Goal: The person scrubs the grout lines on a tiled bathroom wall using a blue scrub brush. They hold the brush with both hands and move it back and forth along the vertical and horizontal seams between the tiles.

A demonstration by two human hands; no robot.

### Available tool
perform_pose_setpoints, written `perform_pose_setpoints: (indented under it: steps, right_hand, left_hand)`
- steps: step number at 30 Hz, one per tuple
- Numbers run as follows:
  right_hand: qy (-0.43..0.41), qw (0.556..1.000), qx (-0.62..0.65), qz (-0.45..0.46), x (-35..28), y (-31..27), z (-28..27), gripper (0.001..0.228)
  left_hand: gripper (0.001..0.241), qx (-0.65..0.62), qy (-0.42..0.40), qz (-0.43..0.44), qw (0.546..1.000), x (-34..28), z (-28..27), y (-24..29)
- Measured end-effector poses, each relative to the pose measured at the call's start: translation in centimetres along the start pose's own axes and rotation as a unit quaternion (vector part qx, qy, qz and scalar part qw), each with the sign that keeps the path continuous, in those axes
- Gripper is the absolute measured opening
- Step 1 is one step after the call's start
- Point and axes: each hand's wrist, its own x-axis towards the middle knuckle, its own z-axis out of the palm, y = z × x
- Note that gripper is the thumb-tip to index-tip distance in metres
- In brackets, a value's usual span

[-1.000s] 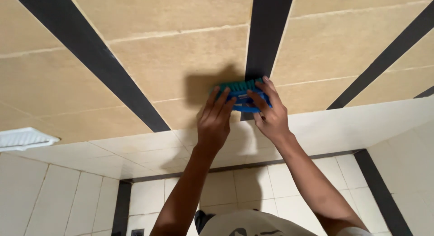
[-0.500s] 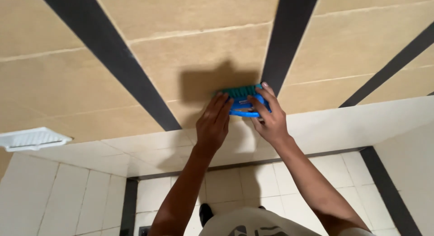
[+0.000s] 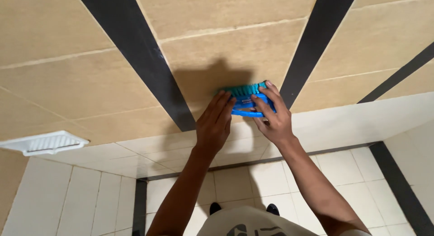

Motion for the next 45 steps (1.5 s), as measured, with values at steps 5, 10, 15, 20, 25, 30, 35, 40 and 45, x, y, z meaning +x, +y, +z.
perform_pose_setpoints:
  steps: [5,10,15,20,25,30,35,40,45]
  right_hand:
    - [-0.007,1.0,0.009,0.007,-0.5,-0.3,0.5,0.047]
    - [-0.025,1.0,0.01,0.012,-1.6,0.1,0.6,0.049]
    - [-0.047,0.999,0.001,0.022,-2.7,0.7,0.5,0.048]
    - [-0.036,0.999,-0.005,0.003,-1.2,1.0,-0.5,0.046]
    - [-0.024,0.999,-0.025,-0.021,0.6,0.5,-1.1,0.045]
    - [-0.017,0.999,-0.036,-0.017,1.9,-1.2,-1.7,0.048]
    - [-0.022,0.999,-0.029,-0.027,1.3,-0.4,-1.6,0.05]
    - [-0.018,0.999,-0.037,-0.023,0.6,0.6,-2.1,0.051]
    - [-0.016,1.0,-0.015,-0.022,0.1,1.9,-2.9,0.054]
  left_hand:
    - [0.037,-0.008,-0.012,-0.02,1.0,-0.9,0.0,-0.3]
    - [0.035,-0.03,-0.012,-0.043,0.999,-2.6,1.3,-0.3]
    - [0.035,-0.023,-0.03,-0.06,0.997,-3.4,1.9,0.1]
    - [0.038,-0.009,-0.016,-0.045,0.999,-2.1,1.7,0.4]
    - [0.039,0.007,-0.021,-0.055,0.998,0.0,0.8,1.0]
    - [0.045,0.015,-0.022,-0.077,0.997,0.5,0.9,1.3]
    - [0.048,0.024,-0.041,-0.082,0.995,0.7,1.1,1.9]
    - [0.051,0.039,-0.055,-0.085,0.994,0.8,2.4,3.0]
    - [0.05,0.104,-0.011,-0.028,0.994,1.2,3.8,4.7]
